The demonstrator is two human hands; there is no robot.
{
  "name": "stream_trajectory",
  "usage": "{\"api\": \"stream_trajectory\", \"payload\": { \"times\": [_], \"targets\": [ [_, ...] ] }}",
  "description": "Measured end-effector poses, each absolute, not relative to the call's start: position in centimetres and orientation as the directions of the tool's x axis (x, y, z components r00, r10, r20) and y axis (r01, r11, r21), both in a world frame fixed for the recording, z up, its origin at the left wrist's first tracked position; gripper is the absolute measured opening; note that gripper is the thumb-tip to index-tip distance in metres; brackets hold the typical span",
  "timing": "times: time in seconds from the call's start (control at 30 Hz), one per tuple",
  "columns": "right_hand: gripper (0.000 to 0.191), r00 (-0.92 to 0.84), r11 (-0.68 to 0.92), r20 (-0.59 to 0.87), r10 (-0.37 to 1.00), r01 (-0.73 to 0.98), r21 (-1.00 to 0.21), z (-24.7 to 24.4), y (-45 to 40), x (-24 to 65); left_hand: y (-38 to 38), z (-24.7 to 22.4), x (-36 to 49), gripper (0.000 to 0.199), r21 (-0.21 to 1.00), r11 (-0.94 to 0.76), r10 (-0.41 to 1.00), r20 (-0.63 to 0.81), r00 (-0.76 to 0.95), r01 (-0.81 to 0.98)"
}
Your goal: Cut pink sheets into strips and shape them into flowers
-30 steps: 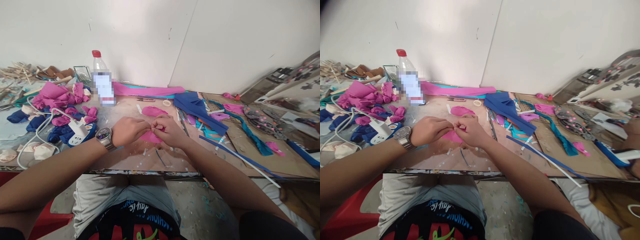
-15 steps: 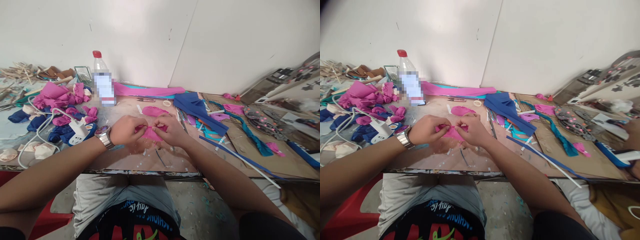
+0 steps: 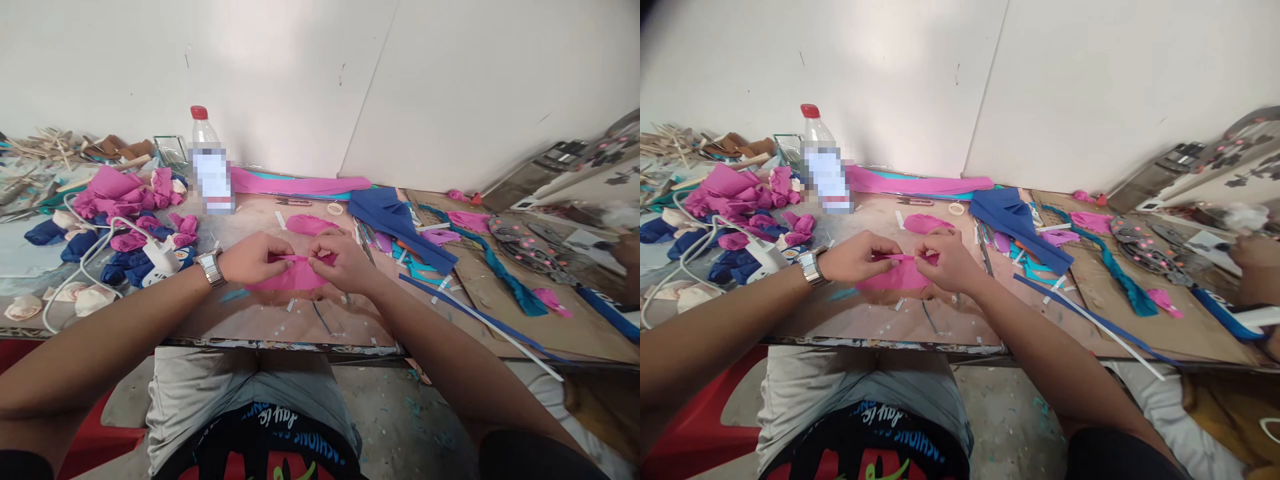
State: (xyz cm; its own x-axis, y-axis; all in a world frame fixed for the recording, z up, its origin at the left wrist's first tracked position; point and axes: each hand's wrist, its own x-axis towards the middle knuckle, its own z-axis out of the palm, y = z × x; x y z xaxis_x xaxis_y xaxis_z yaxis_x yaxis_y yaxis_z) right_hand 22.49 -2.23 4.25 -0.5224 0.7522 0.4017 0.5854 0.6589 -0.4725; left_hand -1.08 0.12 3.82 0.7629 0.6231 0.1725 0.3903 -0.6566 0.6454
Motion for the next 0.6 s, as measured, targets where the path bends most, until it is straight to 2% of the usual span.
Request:
{"api": "stream_trajectory", "payload": {
  "times": [0.13,0.43,0.6],
  "targets": [
    [0.010,-0.521,0.638,0.368,0.770,0.622,-0.455,4.30,-2.38,22.51,0.15,3.76,-1.04,0.032,0.660,-0.668,0.566,0.152,0.810,0.343],
    [0.005,-0.582,0.649,0.294,0.758,0.625,-0.434,4.16,-2.67,22.56,0.12,3.41,-0.91,0.030,0.653,-0.638,0.615,0.113,0.780,0.408],
    [0.008,-0.559,0.684,0.395,0.729,0.610,-0.401,3.61,-2.50,22.30,0.05,3.26,-0.75,0.032,0.665,-0.620,0.624,0.096,0.775,0.417]
  ]
}}
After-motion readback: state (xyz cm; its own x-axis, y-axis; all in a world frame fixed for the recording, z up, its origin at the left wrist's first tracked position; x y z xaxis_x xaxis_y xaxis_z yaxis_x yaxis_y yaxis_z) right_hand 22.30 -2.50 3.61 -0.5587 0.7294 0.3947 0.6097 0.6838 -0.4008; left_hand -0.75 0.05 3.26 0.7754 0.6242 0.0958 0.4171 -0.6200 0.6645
